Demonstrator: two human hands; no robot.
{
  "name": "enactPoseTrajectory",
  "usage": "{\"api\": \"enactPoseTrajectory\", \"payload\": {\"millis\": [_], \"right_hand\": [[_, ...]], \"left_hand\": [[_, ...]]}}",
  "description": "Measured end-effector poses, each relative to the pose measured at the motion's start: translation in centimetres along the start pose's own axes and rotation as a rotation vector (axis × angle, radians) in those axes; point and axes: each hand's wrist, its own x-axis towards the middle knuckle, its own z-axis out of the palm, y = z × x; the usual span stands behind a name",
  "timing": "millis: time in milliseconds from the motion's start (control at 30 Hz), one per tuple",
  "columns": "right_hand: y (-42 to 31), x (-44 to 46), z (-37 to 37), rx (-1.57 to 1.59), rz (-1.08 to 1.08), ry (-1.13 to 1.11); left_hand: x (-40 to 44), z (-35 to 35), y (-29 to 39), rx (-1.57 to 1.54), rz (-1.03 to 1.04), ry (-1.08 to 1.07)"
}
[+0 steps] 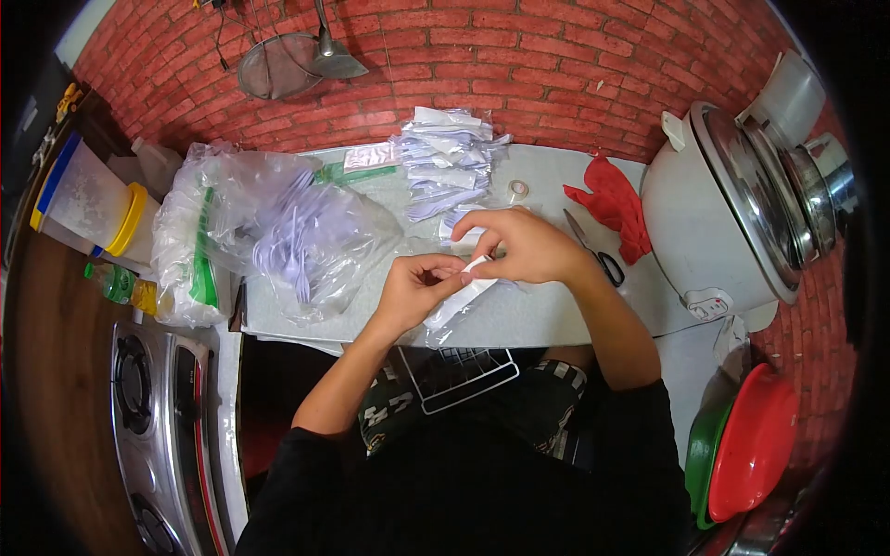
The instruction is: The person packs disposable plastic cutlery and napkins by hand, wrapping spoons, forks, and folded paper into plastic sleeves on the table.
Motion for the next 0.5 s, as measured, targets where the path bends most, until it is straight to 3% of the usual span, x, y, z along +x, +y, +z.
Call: {"api": "enactPoseTrajectory", "payload": {"millis": [233, 400, 500], "right_hand": [[0.1, -0.6, 0.8, 0.03, -0.015, 0.064], [1.8, -0.6, 2.1, 0.56, 0.01, -0.104], [2.3, -0.3, 3.0, 0.718, 0.078, -0.202]], "left_hand": [[-0.1, 0.2, 0.1, 0.011, 0.035, 0.072], [-0.3, 0.3, 0.1, 0.004, 0.057, 0.078], [-0.1, 0.4, -0.1, 0.007, 0.044, 0.058]]}}
